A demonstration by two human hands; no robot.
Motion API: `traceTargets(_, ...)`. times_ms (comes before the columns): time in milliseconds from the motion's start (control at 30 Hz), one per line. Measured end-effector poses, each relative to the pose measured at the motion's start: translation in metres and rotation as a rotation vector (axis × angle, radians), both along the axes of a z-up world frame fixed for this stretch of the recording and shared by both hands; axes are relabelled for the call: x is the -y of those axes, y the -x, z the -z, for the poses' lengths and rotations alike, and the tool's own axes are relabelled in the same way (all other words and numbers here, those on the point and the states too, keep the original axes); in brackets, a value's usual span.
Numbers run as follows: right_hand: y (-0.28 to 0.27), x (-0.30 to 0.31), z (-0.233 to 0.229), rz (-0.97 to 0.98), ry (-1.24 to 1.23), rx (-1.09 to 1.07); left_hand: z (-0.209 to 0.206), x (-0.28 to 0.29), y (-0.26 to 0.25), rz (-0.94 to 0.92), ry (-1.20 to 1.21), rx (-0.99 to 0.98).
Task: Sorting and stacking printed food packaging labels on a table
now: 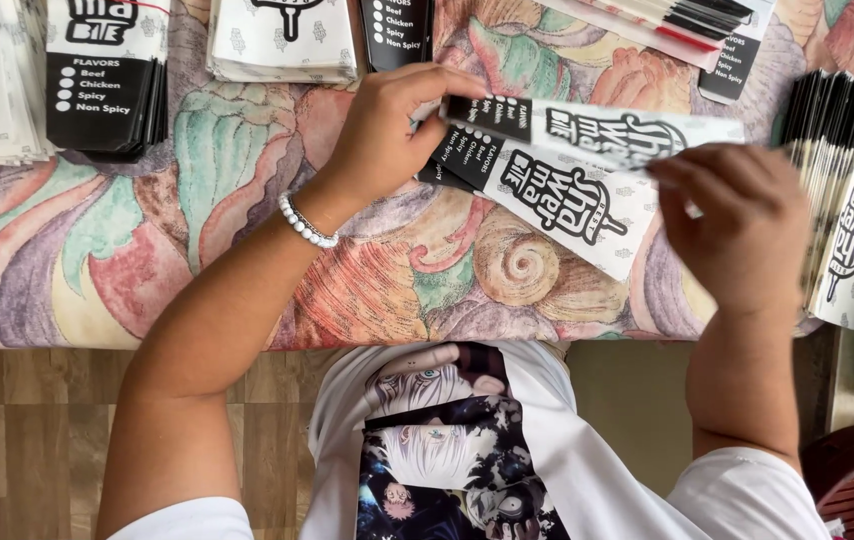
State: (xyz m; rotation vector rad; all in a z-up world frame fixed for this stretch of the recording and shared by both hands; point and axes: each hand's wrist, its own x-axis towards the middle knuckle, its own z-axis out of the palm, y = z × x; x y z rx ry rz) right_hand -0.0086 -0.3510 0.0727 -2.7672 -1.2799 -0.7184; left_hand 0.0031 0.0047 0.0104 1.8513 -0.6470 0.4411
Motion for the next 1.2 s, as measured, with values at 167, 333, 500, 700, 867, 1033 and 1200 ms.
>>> traceTargets(167, 0.017, -0.021, 0.025, -0.063, -0.022, -0.323, 0.01, 0.004, 0.001, -0.014, -0.173, 0.112)
traceTargets(333, -0.042, 0.031, 0.048, -0.065, -0.496, -0.579, 0.013, 0.024, 0.008, 0.106, -0.6, 0.101)
traceTargets(500, -0.106, 0.03, 0.038, 0.662, -0.191, -0.563, 0.031, 0.035, 0.009, 0.212, -0.935, -0.046)
traceTargets(700, -0.125, 0.062, 0.093, 0.431, -0.154, -0.386, 0.024, 0.034, 0.016, 0.138, -0.894, 0.039)
traceTargets(867, -0.137, 0.086, 0.109, 0.357, -0.253, -0.255, 0.021, 0.035, 0.018, 0.148, -0.807, 0.128)
traceTargets(1033, -0.164, 0.108, 0.116, 0.511, -0.448, -0.188, 0.022, 0.036, 0.019, 0.175, -0.812, 0.083)
traceTargets(1200, -0.183, 0.085, 0.084, 0.969, -0.663, -0.763, 0.031, 0.037, 0.017, 0.179, -0.923, 0.018)
